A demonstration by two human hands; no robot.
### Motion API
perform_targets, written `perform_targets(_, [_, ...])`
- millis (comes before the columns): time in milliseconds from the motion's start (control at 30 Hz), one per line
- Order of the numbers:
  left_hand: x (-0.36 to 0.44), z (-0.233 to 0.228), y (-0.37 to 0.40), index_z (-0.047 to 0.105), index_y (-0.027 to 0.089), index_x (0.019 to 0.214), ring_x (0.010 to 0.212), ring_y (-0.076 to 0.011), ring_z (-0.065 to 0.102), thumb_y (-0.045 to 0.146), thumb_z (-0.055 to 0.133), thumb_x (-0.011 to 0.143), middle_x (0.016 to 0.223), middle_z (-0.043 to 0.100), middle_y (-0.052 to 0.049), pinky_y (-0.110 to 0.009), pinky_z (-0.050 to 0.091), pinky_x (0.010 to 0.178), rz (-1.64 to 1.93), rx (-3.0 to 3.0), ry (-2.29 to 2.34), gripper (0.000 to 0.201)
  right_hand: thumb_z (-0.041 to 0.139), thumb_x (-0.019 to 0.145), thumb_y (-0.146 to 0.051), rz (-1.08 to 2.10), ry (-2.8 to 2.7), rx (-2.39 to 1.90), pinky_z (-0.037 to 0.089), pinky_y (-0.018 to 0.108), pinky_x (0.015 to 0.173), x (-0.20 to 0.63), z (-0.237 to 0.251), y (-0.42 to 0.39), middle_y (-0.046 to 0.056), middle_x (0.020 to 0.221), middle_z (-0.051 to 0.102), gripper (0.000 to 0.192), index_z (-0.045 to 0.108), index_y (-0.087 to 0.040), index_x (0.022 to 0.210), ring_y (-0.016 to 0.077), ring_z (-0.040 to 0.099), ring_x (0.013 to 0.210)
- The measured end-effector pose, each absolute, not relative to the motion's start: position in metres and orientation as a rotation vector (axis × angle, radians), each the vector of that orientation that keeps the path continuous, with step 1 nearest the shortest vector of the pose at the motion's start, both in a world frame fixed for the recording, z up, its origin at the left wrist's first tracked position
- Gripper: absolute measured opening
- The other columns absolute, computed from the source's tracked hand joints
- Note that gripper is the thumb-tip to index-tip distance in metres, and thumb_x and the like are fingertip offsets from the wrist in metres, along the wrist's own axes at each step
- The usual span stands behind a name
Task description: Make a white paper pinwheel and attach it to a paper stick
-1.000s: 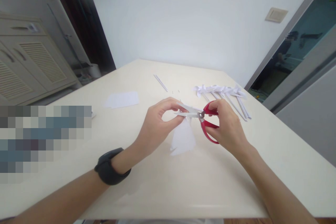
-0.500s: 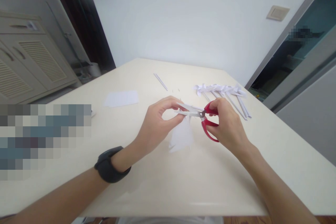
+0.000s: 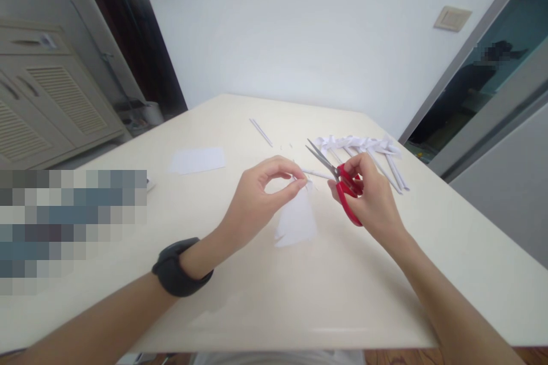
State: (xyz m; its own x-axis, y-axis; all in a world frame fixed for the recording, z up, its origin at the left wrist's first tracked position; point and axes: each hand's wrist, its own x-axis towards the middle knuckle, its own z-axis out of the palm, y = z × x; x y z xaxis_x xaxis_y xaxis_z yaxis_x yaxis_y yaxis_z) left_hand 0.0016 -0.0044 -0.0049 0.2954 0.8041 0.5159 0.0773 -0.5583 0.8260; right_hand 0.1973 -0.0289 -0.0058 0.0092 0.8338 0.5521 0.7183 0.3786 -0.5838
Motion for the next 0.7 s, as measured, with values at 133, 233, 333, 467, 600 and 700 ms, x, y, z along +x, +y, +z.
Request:
perform_targets(133, [0.002, -0.005, -0.004, 0.063, 0.018, 0.079, 0.090, -0.0165, 0.059, 0.021, 0.059, 0.082, 0.090, 0.063, -0.004, -0.030, 0.046, 0.088, 1.308, 1.860, 0.774, 0.006, 0.062, 0.073, -0.018, 0.210, -1.756, -1.335, 0.042, 0.025, 0.057, 0.194, -0.003, -0.032, -0.002, 0.079, 0.057, 0.025, 0.041, -0.024, 0.084, 0.0116, 0.049, 0.062])
perform_targets(233, [0.003, -0.005, -0.005, 0.062, 0.018, 0.080, 0.092, -0.0167, 0.059, 0.021, 0.059, 0.083, 0.090, 0.064, -0.004, -0.031, 0.046, 0.089, 1.295, 1.850, 0.740, 0.005, 0.063, 0.073, -0.022, 0.248, -1.759, -1.369, 0.042, 0.025, 0.056, 0.193, -0.003, -0.032, -0.002, 0.079, 0.057, 0.024, 0.042, -0.024, 0.084, 0.0118, 0.050, 0.062])
perform_targets(333, [0.004, -0.005, -0.007, 0.059, 0.018, 0.080, 0.099, -0.0179, 0.060, 0.022, 0.058, 0.084, 0.097, 0.066, -0.005, -0.032, 0.045, 0.092, 1.269, 1.806, 0.693, 0.006, 0.064, 0.072, -0.025, 0.315, -1.760, -1.460, 0.042, 0.026, 0.054, 0.196, -0.007, -0.027, 0.000, 0.083, 0.059, 0.026, 0.043, -0.024, 0.087, 0.0136, 0.053, 0.063])
perform_targets(467, [0.003, -0.005, -0.008, 0.055, 0.018, 0.080, 0.102, -0.0191, 0.061, 0.022, 0.055, 0.086, 0.101, 0.068, -0.007, -0.034, 0.044, 0.093, 1.221, 1.750, 0.667, 0.007, 0.061, 0.075, -0.026, 0.397, -1.809, -1.600, 0.043, 0.027, 0.054, 0.204, -0.018, -0.018, 0.004, 0.090, 0.062, 0.021, 0.046, -0.022, 0.089, 0.0172, 0.058, 0.072])
perform_targets(600, [0.002, -0.005, -0.006, 0.051, 0.018, 0.081, 0.101, -0.0193, 0.061, 0.020, 0.053, 0.086, 0.100, 0.068, -0.006, -0.033, 0.044, 0.088, 1.172, 1.730, 0.698, 0.006, 0.060, 0.075, -0.027, 0.351, -1.915, -1.699, 0.045, 0.030, 0.065, 0.208, -0.030, -0.012, 0.007, 0.096, 0.062, 0.020, 0.051, -0.020, 0.091, 0.0197, 0.058, 0.082])
perform_targets(700, [0.002, -0.007, -0.004, 0.050, 0.018, 0.079, 0.098, -0.0192, 0.062, 0.021, 0.051, 0.085, 0.103, 0.067, -0.006, -0.031, 0.045, 0.083, 1.098, 1.724, 0.742, 0.007, 0.058, 0.077, -0.025, 0.305, -1.998, -1.758, 0.044, 0.032, 0.072, 0.205, -0.035, -0.013, 0.008, 0.098, 0.062, 0.018, 0.053, -0.019, 0.093, 0.0212, 0.056, 0.089])
